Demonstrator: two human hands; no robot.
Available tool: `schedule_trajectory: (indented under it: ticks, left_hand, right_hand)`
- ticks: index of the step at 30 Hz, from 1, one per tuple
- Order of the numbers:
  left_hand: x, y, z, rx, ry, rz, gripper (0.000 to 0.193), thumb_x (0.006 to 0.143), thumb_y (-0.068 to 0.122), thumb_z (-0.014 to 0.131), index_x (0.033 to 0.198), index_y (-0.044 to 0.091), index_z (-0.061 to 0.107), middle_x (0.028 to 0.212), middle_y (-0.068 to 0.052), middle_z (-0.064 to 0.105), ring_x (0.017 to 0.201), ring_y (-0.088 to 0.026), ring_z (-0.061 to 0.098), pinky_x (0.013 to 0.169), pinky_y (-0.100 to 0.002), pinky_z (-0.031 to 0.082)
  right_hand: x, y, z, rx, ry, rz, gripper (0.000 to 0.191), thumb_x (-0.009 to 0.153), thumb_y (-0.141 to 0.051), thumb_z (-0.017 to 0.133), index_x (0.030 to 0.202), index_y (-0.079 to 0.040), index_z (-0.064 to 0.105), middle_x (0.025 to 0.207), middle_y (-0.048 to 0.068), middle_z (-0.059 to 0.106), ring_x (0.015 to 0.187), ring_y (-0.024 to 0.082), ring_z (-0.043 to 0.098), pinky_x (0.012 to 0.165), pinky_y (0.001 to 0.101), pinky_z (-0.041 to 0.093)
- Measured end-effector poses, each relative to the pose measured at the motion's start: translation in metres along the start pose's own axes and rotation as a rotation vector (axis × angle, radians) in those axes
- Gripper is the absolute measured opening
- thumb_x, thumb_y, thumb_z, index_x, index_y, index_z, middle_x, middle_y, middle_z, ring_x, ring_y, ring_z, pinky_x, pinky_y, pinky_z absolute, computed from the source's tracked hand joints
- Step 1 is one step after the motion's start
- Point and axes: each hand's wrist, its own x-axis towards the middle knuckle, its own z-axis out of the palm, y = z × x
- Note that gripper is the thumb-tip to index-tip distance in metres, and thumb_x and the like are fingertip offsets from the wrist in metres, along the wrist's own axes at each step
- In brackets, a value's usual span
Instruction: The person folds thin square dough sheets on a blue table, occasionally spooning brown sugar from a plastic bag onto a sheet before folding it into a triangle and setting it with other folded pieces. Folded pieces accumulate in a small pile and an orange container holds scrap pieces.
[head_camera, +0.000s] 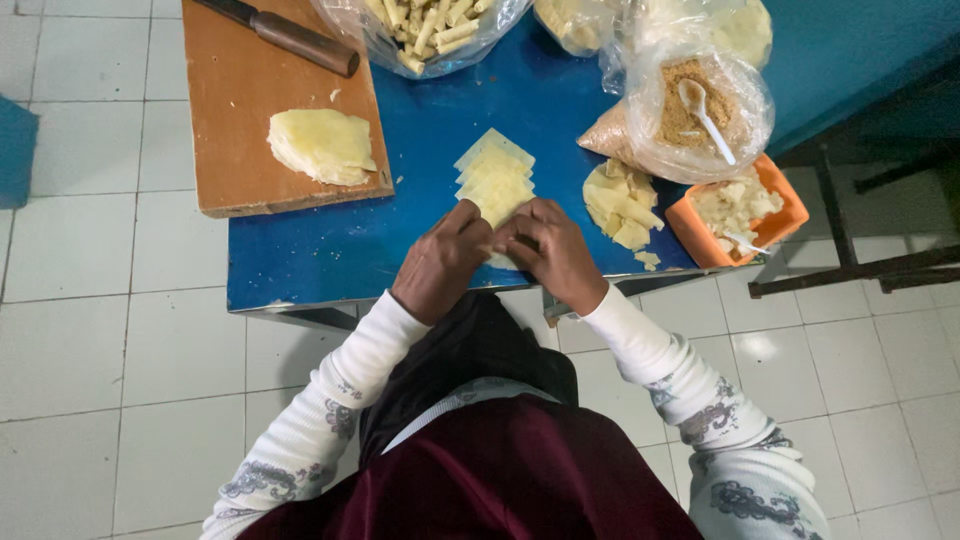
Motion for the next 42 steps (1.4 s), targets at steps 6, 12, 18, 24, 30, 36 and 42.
schedule_trajectory:
  ticks: [6,12,18,24,30,36,42]
  left_hand:
    - [0.000,0.000,0.004,0.093,0.012,-0.002,0.009,0.089,-0.001,0.066,0.093,0.002,0.058,0.100,-0.014,0.052,0.095,-0.037,0.061,0.077,-0.046,0.050]
    - [-0.001,-0.001,0.005,0.079,0.047,-0.004,0.011,0.089,0.003,0.068,0.095,0.002,0.059,0.103,-0.014,0.054,0.098,-0.035,0.061,0.078,-0.045,0.051]
    - [-0.003,-0.001,0.009,0.172,0.046,0.021,0.015,0.086,0.003,0.068,0.099,0.002,0.061,0.102,-0.013,0.053,0.098,-0.035,0.059,0.079,-0.045,0.051]
    - [-0.004,-0.005,0.014,0.179,0.077,-0.031,0.013,0.090,0.006,0.067,0.098,0.001,0.059,0.103,-0.015,0.053,0.098,-0.036,0.057,0.081,-0.046,0.050]
    - [-0.003,-0.002,0.017,0.167,0.120,-0.070,0.013,0.092,0.006,0.066,0.102,0.001,0.059,0.103,-0.015,0.054,0.097,-0.036,0.058,0.078,-0.046,0.049]
    - [0.000,-0.006,0.017,0.272,0.113,-0.008,0.007,0.095,0.004,0.064,0.096,0.002,0.057,0.100,-0.015,0.052,0.094,-0.035,0.057,0.080,-0.045,0.050]
    - [-0.004,-0.001,0.019,0.244,0.151,-0.064,0.012,0.096,0.007,0.062,0.104,-0.001,0.057,0.106,-0.017,0.052,0.097,-0.036,0.056,0.082,-0.045,0.049]
  right_hand:
    - [-0.007,-0.007,-0.003,-0.026,0.012,-0.028,0.012,0.092,-0.014,0.075,0.101,-0.005,0.073,0.096,0.009,0.072,0.089,0.028,0.063,0.078,0.0384,0.049]
    - [-0.007,-0.007,0.002,-0.161,0.071,-0.159,0.015,0.092,-0.013,0.077,0.102,-0.003,0.072,0.098,0.011,0.069,0.094,0.030,0.062,0.081,0.0397,0.050]
    - [-0.006,-0.004,0.006,-0.254,0.070,-0.161,0.017,0.091,-0.013,0.079,0.101,-0.002,0.072,0.096,0.013,0.062,0.093,0.032,0.057,0.080,0.0409,0.049]
    - [-0.006,-0.005,0.006,-0.293,0.088,-0.255,0.019,0.091,-0.010,0.079,0.105,-0.001,0.070,0.101,0.010,0.063,0.096,0.030,0.057,0.084,0.0398,0.049]
    - [-0.008,-0.011,0.007,-0.403,0.139,-0.277,0.023,0.088,-0.004,0.076,0.109,-0.001,0.070,0.109,0.011,0.061,0.100,0.030,0.056,0.087,0.0379,0.049]
    - [-0.009,-0.013,0.008,-0.387,0.133,-0.261,0.025,0.092,-0.005,0.074,0.116,-0.001,0.069,0.112,0.009,0.062,0.102,0.028,0.055,0.089,0.0382,0.049]
    - [-0.011,-0.011,0.006,-0.433,0.104,-0.261,0.028,0.091,-0.009,0.071,0.119,-0.005,0.069,0.115,0.006,0.063,0.107,0.027,0.056,0.089,0.0403,0.046]
